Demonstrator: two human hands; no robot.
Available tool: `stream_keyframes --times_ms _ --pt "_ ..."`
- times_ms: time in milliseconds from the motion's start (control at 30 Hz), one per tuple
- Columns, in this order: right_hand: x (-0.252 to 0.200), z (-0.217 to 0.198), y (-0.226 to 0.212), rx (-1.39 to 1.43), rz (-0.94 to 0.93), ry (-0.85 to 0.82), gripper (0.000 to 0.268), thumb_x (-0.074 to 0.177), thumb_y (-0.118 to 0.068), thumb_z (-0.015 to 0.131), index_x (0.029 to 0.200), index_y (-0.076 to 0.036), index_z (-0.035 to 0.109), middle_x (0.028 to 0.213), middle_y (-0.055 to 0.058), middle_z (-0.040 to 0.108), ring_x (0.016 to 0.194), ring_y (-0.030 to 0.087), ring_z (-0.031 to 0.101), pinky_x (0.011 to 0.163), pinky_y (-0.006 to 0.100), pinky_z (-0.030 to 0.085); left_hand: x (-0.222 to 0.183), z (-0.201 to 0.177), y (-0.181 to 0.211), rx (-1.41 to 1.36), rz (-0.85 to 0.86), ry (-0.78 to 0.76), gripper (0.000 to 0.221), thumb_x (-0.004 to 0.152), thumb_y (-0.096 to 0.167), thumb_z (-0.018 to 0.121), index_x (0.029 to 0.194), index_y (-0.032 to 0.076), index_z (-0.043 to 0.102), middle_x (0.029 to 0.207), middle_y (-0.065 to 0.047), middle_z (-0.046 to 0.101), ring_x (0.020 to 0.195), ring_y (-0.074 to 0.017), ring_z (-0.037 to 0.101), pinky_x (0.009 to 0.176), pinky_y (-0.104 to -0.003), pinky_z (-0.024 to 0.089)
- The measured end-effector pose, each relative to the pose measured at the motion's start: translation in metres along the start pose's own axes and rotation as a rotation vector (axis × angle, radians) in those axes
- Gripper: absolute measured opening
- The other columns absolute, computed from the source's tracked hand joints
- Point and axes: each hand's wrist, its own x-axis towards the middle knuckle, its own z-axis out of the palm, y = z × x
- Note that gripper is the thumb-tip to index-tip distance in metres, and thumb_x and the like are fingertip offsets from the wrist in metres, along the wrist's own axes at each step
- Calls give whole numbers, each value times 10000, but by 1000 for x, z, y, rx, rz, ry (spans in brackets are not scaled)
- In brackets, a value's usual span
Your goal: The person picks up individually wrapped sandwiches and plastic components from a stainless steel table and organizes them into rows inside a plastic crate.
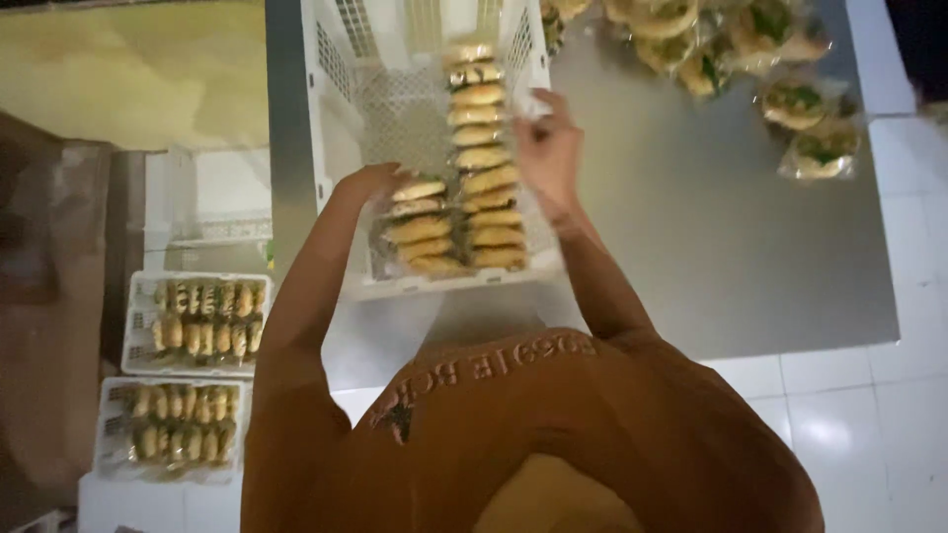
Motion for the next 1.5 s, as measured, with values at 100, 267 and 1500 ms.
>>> stream_keyframes --times_ms 100,267,1500 --pt "64 -41 74 -172 -177 218 159 979 -98 742 1108 -7 743 800 112 654 588 126 575 530 293 469 -48 -21 14 -133 -34 280 683 1054 462 521 1568 48 341 1590 -215 407 1433 -390 425 1189 -450 337" --pt "190 -55 280 -478 -43 219 219 979 -206 772 1145 -67 746 1081 152 706 883 244 640 775 394 506 -168 -36 86 -147 138 591 638 975 324 638 1513 39 448 1500 -252 496 1381 -429 450 1135 -495 347" --pt "-18 -98 89 96 -260 406 205 1078 -148 573 974 13 647 798 96 640 697 156 594 645 332 502 -214 10 282 -808 541 1073 399 1029 157 592 1402 18 570 1287 -161 676 1182 -252 656 985 -397 573"
